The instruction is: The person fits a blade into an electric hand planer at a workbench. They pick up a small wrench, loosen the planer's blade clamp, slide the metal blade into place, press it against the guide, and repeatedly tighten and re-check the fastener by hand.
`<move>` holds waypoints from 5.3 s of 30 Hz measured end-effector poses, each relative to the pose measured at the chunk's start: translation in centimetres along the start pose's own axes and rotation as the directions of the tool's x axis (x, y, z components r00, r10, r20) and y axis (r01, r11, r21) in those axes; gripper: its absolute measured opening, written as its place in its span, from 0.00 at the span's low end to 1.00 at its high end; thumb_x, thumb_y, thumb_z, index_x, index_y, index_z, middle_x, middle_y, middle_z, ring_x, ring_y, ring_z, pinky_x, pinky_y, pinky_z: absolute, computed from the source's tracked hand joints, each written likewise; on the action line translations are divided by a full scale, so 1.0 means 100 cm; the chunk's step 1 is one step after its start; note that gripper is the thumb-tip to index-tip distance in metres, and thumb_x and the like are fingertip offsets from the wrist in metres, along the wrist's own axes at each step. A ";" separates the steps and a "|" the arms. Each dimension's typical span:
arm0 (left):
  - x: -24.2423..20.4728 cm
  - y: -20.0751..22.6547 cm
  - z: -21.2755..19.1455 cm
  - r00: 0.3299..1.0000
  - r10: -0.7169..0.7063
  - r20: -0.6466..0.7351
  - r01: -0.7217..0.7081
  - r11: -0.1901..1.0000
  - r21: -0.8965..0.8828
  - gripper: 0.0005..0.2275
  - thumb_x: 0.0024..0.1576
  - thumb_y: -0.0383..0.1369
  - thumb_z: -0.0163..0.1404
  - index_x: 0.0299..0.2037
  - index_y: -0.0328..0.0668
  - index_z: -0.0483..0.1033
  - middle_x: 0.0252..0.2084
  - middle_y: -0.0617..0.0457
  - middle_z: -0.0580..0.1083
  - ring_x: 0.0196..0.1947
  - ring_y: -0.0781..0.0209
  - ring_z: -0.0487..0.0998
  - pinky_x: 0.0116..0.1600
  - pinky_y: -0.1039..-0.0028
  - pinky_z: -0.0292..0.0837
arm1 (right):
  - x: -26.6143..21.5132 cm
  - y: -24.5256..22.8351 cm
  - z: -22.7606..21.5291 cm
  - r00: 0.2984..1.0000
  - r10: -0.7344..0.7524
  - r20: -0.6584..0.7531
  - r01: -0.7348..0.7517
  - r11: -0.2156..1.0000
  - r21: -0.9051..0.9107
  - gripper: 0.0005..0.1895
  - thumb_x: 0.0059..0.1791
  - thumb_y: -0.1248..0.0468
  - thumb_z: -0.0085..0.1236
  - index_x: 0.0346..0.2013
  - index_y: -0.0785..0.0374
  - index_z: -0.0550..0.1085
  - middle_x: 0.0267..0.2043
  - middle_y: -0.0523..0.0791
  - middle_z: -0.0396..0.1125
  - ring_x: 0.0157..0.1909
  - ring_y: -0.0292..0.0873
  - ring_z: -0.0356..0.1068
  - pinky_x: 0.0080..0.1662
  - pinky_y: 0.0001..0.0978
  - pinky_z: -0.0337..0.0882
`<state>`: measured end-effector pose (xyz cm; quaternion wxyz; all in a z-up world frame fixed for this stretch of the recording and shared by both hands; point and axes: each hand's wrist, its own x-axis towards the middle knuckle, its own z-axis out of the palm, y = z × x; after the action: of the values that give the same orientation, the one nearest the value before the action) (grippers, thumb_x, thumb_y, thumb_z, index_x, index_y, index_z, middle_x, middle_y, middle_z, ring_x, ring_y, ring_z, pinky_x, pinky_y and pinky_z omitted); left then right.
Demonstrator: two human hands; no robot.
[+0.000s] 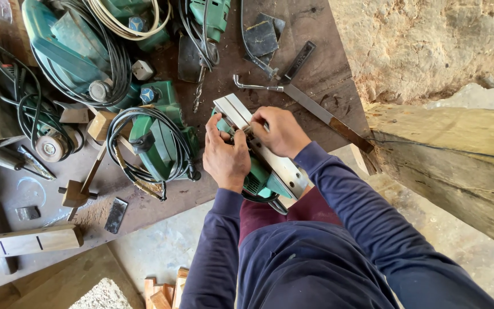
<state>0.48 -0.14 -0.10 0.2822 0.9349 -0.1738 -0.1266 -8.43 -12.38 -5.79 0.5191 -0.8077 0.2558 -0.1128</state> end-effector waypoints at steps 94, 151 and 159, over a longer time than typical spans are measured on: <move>-0.004 -0.003 0.002 0.999 0.028 -0.046 -0.031 0.997 -0.064 0.20 0.54 0.35 0.47 0.59 0.51 0.71 0.35 0.59 0.76 0.35 0.53 0.77 0.44 0.59 0.69 | 0.000 -0.006 0.022 0.972 0.213 0.102 -0.209 0.977 -0.051 0.14 0.48 0.58 0.60 0.36 0.69 0.76 0.32 0.55 0.74 0.37 0.55 0.77 0.42 0.41 0.75; 0.075 -0.049 -0.054 0.777 0.547 0.311 -0.621 0.748 0.233 0.13 0.56 0.43 0.52 0.29 0.43 0.79 0.38 0.50 0.73 0.48 0.46 0.72 0.52 0.55 0.65 | 0.016 -0.025 0.026 0.995 0.088 0.036 -0.078 0.973 -0.219 0.09 0.44 0.59 0.66 0.34 0.61 0.82 0.35 0.52 0.75 0.38 0.53 0.76 0.42 0.41 0.74; 0.099 0.003 -0.062 0.596 0.281 0.752 -0.461 0.887 0.034 0.11 0.47 0.45 0.62 0.36 0.54 0.85 0.36 0.50 0.81 0.40 0.50 0.82 0.49 0.62 0.76 | 0.003 0.024 0.012 0.948 0.241 0.207 -0.239 0.970 -0.038 0.21 0.54 0.47 0.50 0.48 0.61 0.78 0.49 0.50 0.75 0.52 0.50 0.73 0.53 0.38 0.71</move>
<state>11.49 -1.34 3.67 0.1018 0.7736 -0.4764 -0.4052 -8.37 -12.38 -8.53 0.5478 -0.7813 0.2966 0.0386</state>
